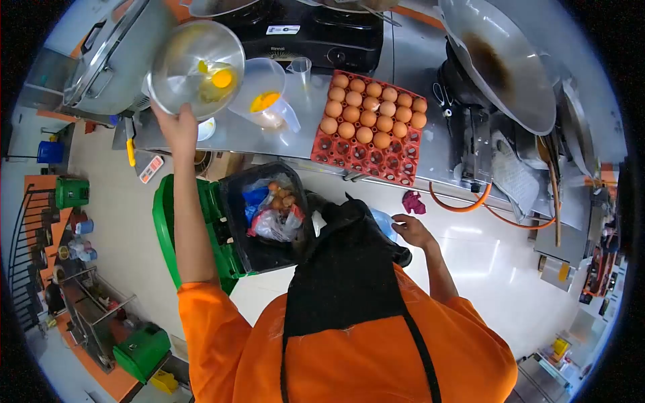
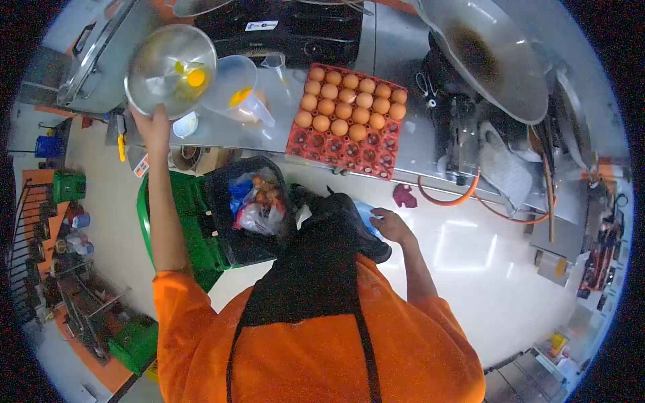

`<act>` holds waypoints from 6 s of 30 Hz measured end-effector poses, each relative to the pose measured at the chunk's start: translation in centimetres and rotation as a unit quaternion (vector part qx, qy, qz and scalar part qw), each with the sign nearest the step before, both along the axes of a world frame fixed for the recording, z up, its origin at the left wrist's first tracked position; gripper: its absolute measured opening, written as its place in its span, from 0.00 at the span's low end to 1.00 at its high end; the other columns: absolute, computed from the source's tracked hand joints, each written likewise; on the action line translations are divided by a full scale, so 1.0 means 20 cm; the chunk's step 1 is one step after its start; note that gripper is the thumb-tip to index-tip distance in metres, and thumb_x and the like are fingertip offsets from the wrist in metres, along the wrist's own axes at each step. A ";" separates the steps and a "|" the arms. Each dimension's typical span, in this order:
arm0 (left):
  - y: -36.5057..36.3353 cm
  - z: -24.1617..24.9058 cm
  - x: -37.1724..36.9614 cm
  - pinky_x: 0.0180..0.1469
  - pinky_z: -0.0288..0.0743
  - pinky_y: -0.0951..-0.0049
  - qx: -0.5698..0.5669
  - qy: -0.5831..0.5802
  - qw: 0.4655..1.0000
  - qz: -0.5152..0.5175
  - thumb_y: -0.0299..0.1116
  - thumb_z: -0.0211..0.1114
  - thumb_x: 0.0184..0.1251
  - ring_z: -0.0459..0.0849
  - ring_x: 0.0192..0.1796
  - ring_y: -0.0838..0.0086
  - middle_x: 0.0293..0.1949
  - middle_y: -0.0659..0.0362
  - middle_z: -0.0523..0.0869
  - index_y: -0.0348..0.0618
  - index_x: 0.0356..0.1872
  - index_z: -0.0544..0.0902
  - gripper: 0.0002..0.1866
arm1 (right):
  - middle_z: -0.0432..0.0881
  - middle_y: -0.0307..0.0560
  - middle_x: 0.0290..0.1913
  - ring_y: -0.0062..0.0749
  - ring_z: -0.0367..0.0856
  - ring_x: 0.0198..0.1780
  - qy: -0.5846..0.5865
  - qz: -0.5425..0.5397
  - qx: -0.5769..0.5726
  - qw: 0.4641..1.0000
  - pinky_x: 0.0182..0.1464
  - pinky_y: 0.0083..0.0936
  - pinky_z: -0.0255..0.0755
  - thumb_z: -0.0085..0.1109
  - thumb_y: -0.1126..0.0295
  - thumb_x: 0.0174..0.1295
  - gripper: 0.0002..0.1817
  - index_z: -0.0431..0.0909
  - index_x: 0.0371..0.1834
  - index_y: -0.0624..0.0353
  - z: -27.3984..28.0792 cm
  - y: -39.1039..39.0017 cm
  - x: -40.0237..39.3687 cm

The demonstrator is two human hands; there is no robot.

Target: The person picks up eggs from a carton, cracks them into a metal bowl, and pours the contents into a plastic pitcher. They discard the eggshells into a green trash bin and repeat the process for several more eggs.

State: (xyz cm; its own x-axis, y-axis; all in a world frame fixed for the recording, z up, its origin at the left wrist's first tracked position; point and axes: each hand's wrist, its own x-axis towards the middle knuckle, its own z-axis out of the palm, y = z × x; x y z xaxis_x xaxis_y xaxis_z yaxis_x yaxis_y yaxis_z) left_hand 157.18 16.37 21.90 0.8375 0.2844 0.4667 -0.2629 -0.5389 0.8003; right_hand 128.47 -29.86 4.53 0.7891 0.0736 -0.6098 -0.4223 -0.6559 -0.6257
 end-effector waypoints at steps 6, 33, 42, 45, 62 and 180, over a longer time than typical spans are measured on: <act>-0.14 0.11 0.06 0.66 0.62 0.58 0.212 -0.058 0.973 -0.070 0.19 0.50 0.52 0.66 0.68 0.48 0.67 0.39 0.64 0.45 0.71 0.58 0.38 | 0.81 0.58 0.50 0.45 0.84 0.47 -0.088 -0.010 -0.005 0.996 0.50 0.33 0.77 0.57 0.62 0.63 0.20 0.76 0.54 0.64 -0.02 -0.05 0.07; -0.08 -0.27 -0.69 0.50 0.83 0.49 -0.568 0.124 0.813 0.027 0.19 0.46 0.52 0.80 0.53 0.47 0.55 0.40 0.73 0.22 0.60 0.62 0.29 | 0.68 0.58 0.56 0.59 0.80 0.40 -0.329 0.029 -0.228 0.916 0.40 0.48 0.77 0.54 0.65 0.61 0.20 0.64 0.53 0.61 0.27 0.30 0.74; -0.12 -0.50 -1.24 0.55 0.81 0.50 -0.582 0.226 0.776 0.091 0.22 0.47 0.53 0.76 0.57 0.46 0.59 0.39 0.70 0.23 0.61 0.60 0.29 | 0.66 0.60 0.56 0.60 0.80 0.40 -0.333 0.033 -0.239 0.911 0.40 0.50 0.77 0.54 0.65 0.60 0.20 0.64 0.52 0.62 0.23 0.31 0.74; -0.15 -0.56 -1.31 0.43 0.87 0.59 -0.603 0.215 0.756 0.134 0.21 0.48 0.52 0.83 0.47 0.49 0.53 0.39 0.75 0.24 0.60 0.62 0.29 | 0.64 0.62 0.57 0.62 0.80 0.40 -0.328 0.033 -0.227 0.916 0.41 0.51 0.77 0.54 0.67 0.60 0.20 0.64 0.53 0.62 0.25 0.32 0.72; -0.21 -0.61 -1.30 0.56 0.80 0.47 -0.608 0.262 0.743 0.099 0.21 0.47 0.54 0.77 0.57 0.48 0.58 0.39 0.71 0.23 0.61 0.62 0.28 | 0.75 0.69 0.49 0.62 0.78 0.45 -0.411 -0.076 -0.111 0.902 0.46 0.50 0.74 0.55 0.71 0.58 0.23 0.65 0.57 0.61 0.08 0.10 0.77; -0.21 -0.64 -1.35 0.55 0.81 0.53 -0.629 0.243 0.728 0.123 0.21 0.47 0.55 0.78 0.55 0.50 0.57 0.42 0.74 0.26 0.61 0.63 0.27 | 0.76 0.66 0.46 0.59 0.77 0.50 -0.357 -0.222 -0.229 0.878 0.51 0.43 0.73 0.66 0.62 0.51 0.28 0.71 0.55 0.60 0.05 -0.08 0.88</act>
State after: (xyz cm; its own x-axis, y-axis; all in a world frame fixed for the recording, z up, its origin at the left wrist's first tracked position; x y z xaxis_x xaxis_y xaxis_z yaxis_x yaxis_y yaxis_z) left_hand 130.20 12.25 9.02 0.6678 0.3998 -0.6279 0.1975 0.7181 0.6673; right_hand 146.06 -31.55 5.57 0.8713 -0.4618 0.1657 -0.3078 -0.7775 -0.5484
